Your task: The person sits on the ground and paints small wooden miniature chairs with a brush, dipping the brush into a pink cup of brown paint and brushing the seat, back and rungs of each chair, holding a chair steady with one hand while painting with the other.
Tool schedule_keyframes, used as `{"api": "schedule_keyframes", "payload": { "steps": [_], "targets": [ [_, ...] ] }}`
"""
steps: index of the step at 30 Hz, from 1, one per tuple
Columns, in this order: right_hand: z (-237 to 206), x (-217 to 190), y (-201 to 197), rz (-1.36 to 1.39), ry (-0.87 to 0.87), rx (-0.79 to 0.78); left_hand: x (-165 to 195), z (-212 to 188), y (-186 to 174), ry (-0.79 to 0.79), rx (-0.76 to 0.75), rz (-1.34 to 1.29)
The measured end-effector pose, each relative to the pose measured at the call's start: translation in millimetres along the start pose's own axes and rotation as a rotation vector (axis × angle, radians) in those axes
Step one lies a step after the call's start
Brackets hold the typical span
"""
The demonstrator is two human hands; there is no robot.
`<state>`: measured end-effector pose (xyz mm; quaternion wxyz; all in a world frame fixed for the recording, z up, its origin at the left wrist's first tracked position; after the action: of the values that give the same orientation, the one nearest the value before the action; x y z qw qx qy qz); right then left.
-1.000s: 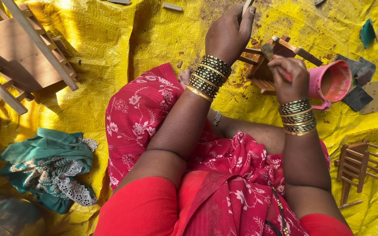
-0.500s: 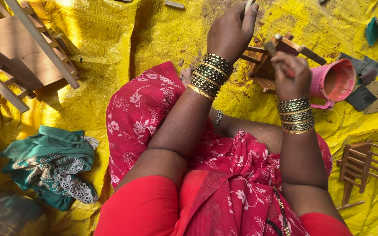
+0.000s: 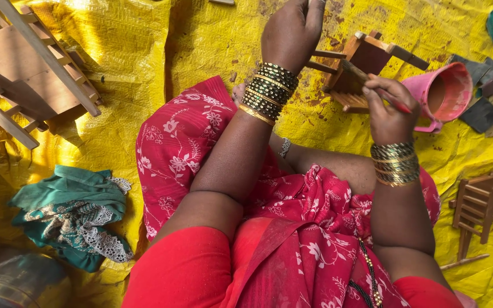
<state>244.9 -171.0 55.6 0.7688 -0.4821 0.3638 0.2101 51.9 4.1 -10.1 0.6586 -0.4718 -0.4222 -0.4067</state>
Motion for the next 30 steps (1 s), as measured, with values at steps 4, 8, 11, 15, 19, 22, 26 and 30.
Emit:
{"api": "schedule_keyframes", "payload": {
  "steps": [4,8,11,15,19,22,26,30],
  "targets": [
    [6,4,30,0.003,0.070,-0.064,-6,-1,3,0.074,0.009,-0.004],
    [5,9,32,-0.076,0.169,-0.118,-18,-1,4,0.053,0.014,-0.037],
    [-3,9,9,-0.005,0.048,-0.138,-34,-1,7,-0.006,-0.008,0.022],
    [-17,31,-32,0.098,0.051,-0.076,-54,3,7,0.033,0.007,0.004],
    [-22,66,-42,0.188,0.233,0.011,-74,10,0,-0.018,-0.016,0.079],
    [-23,80,-26,0.243,0.248,-0.043,-76,10,-8,-0.036,0.003,-0.070],
    [-11,92,-17,0.200,0.155,-0.159,-65,5,-17,0.009,-0.027,-0.231],
    [0,109,-37,0.205,0.259,-0.234,-56,5,-21,0.016,-0.056,-0.315]
  ]
}}
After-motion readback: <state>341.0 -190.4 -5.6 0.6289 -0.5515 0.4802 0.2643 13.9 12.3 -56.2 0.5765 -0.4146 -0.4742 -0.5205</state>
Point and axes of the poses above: each hand's wrist, its own z-axis towards the middle knuckle, its own y-axis out of the palm, x = y × z, the point moved 5 cm from there along z, towards the middle knuckle, and after that the axes turned 10 degrees about x, right-handed, at the moved point
